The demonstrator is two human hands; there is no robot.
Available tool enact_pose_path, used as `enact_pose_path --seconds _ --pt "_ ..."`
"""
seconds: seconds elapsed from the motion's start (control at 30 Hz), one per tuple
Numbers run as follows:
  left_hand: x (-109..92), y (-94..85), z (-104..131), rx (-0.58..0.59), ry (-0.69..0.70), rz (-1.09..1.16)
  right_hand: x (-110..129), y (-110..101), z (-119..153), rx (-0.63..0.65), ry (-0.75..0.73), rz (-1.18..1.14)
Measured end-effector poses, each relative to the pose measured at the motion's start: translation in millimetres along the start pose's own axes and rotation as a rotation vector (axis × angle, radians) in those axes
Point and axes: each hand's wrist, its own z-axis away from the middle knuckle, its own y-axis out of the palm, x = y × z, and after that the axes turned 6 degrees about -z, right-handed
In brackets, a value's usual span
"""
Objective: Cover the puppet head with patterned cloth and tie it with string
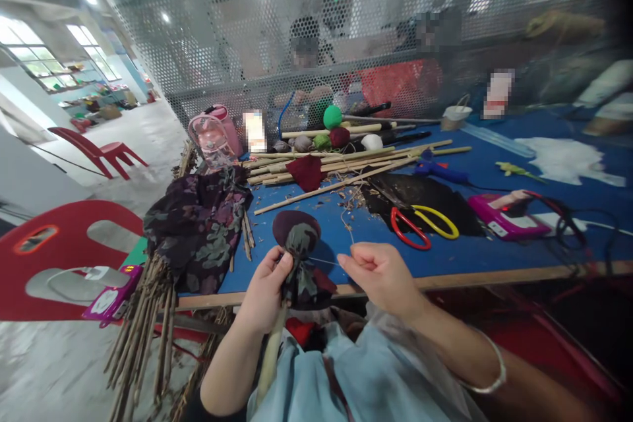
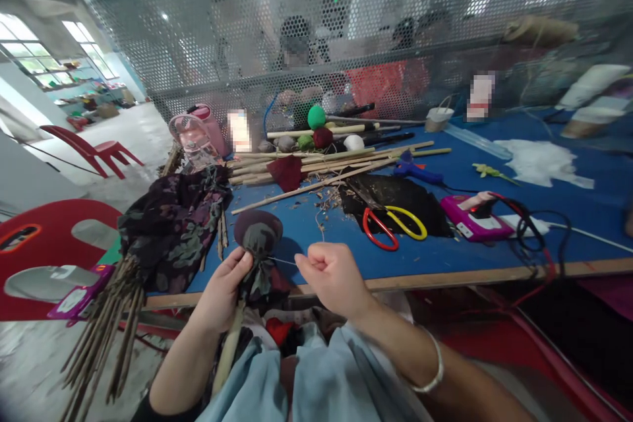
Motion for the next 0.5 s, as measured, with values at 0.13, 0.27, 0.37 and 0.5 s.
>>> enact_pose_path --seconds 0.13,0.27,0.37,0.5 --pt "8 2.9 -5 0.022 -0.065 0.021 -14 2 -1 -0.029 0.132 -0.039" --pt "9 6.3 -7 0.064 -0.118 0.094 -23 -1 -13 -0.021 0.221 -0.084" --pt "6 4.6 -8 0.088 -0.198 0.27 -24 4 -17 -0.009 0.27 -0.152" --pt "5 -4.5 -12 0.097 -0.293 0.457 -18 19 -10 0.026 0.293 -0.245"
